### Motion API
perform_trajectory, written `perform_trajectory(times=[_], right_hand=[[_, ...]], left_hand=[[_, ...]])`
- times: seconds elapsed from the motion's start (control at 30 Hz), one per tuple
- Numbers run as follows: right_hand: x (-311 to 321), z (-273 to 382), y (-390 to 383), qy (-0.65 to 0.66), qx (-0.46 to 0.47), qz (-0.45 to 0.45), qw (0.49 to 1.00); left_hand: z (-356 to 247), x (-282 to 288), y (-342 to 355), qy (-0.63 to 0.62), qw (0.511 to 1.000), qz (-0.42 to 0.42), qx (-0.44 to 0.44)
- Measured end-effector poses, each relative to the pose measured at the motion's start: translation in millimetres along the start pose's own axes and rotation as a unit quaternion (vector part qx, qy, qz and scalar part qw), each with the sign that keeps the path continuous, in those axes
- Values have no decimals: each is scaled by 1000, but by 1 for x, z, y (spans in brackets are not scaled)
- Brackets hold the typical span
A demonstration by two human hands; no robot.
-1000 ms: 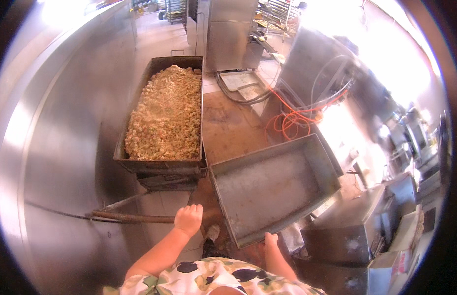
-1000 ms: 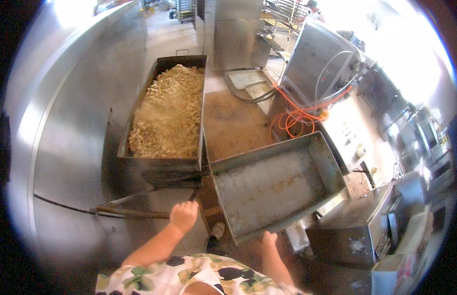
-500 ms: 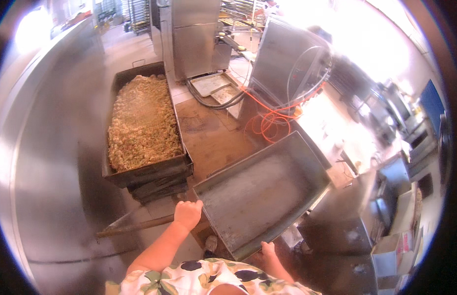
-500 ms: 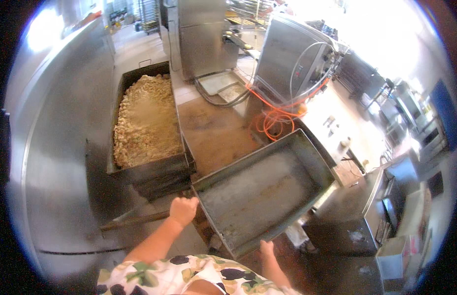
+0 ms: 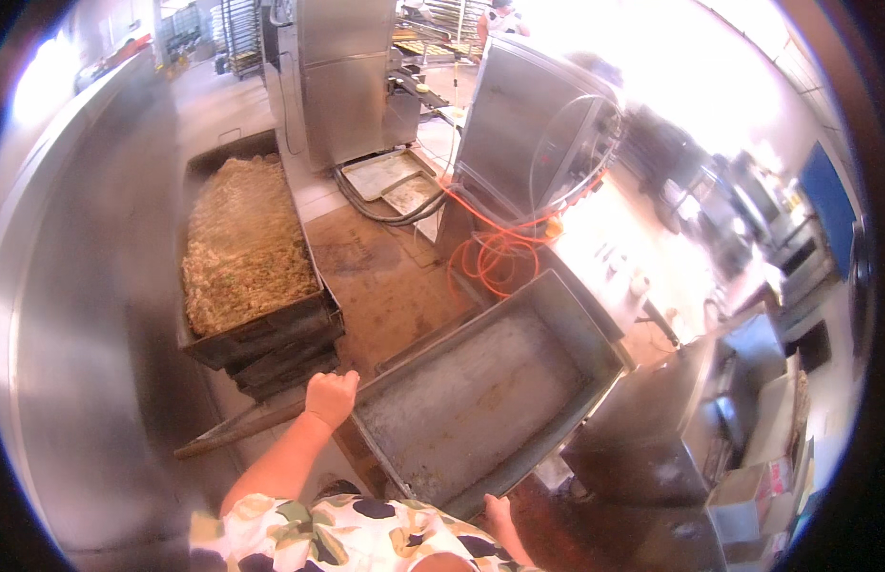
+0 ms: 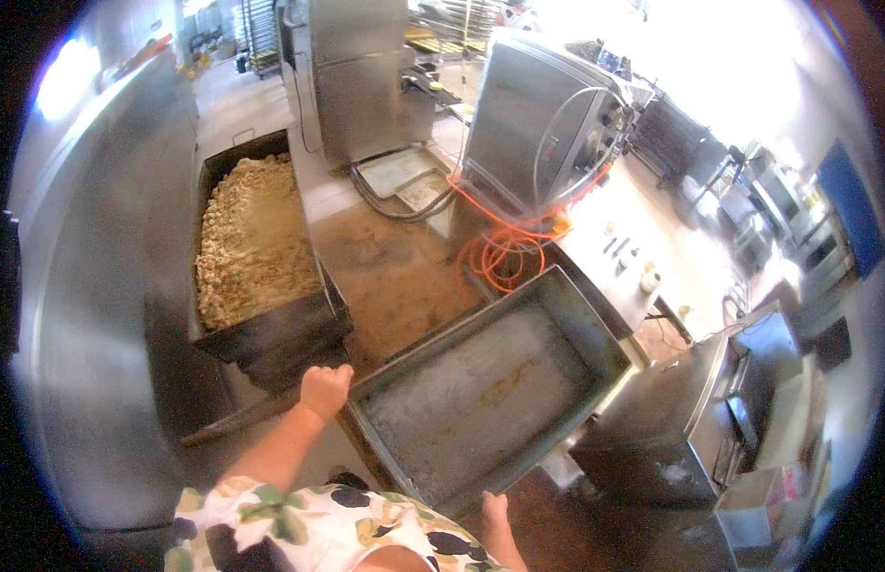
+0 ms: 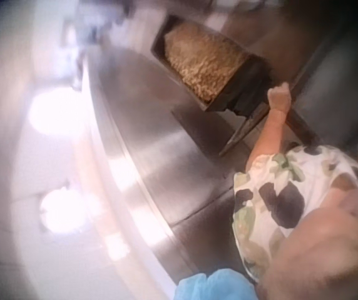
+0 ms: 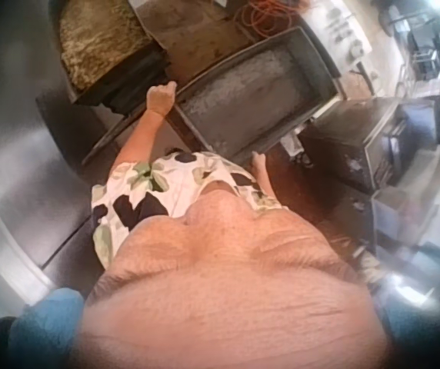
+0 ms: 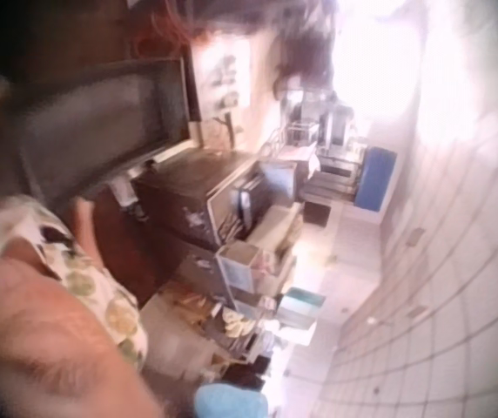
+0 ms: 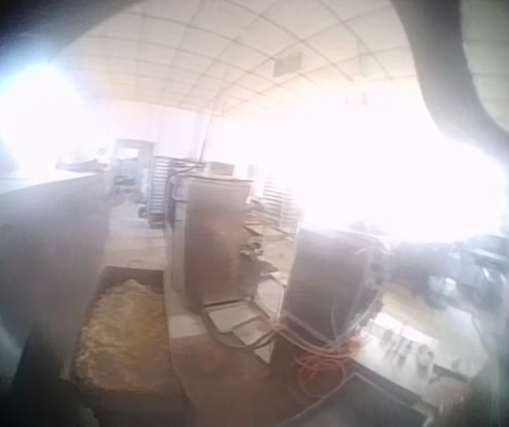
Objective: The person cuts a large mass of dough into smaller portions using a bench scraper and places them into a metal tray. They then use a spatula to scrape and transfer a crumbly mixture from a large bin into a rectangular metal tray.
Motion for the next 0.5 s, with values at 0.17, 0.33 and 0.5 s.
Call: perform_trajectory(times=[0.17,0.33,0.5], right_hand=[[18,1,8,36,-4,-65,997],[-13,20,-41,217,-81,-112,966],[15,47,-73,44,-88,-273,957]], left_hand=[[12,-19,36,-1,1000,-8,-11],[42,-22,61,-1,1000,2,-19],[68,-25,107,-10,999,27,-38]])
Point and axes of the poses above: each hand's wrist, its own y-axis towards the middle knuckle, its own x-axis out of the back of the hand, z = x × y, the point moved 10 cm from there along y, towards the middle knuckle, and after that the axes turned 14 degrees about -y, right-handed, at the moved point
